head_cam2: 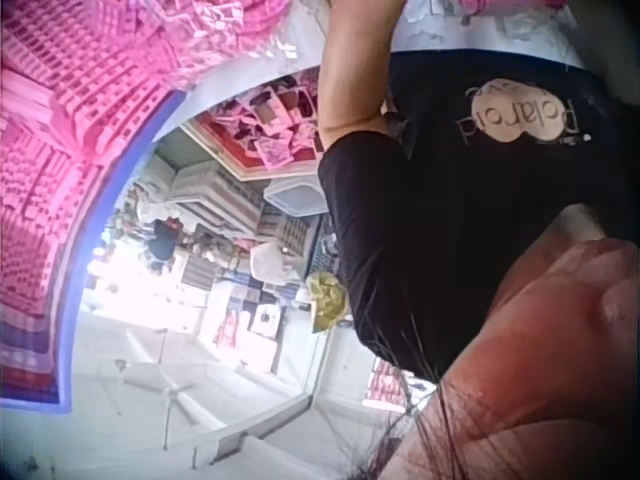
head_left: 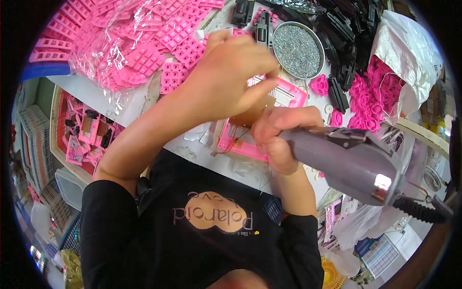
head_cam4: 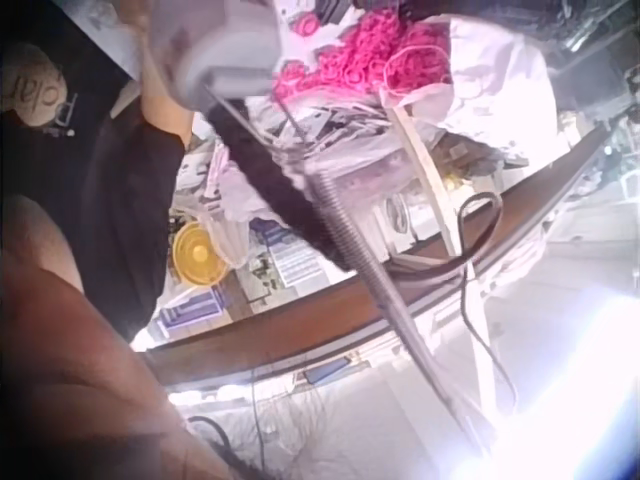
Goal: Assemble pink toy piggy banks by installing buttons, circuit boards, and internal mechanisms using a glue gun.
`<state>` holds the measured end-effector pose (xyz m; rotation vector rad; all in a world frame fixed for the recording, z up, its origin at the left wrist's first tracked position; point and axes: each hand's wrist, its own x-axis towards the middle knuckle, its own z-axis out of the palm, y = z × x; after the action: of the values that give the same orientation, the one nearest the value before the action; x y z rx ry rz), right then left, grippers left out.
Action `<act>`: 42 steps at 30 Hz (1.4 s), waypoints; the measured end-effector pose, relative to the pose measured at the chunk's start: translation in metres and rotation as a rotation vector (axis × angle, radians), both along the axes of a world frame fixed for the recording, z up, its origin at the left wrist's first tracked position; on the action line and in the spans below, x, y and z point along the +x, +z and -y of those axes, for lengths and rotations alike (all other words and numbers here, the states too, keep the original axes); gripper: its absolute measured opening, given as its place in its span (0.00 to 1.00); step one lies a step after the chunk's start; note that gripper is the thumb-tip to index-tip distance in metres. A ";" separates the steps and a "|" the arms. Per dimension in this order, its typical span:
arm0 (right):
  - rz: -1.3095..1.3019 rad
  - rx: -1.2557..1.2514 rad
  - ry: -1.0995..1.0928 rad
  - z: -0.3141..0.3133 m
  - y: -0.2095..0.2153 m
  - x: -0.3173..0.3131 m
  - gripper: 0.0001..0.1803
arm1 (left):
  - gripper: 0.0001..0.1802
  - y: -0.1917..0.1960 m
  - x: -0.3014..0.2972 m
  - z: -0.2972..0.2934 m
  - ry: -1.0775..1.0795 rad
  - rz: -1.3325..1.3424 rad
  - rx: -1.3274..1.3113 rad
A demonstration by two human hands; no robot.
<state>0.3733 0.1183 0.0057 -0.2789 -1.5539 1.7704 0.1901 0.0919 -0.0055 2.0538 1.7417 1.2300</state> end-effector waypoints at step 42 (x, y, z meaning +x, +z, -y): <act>0.048 0.259 -0.021 -0.033 -0.019 -0.050 0.18 | 0.11 -0.023 0.028 0.131 0.019 -0.028 -0.322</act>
<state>0.3238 0.1510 -0.0129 -0.2108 -1.7864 1.5344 0.2182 -0.0391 -0.0290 1.8787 1.8356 0.8596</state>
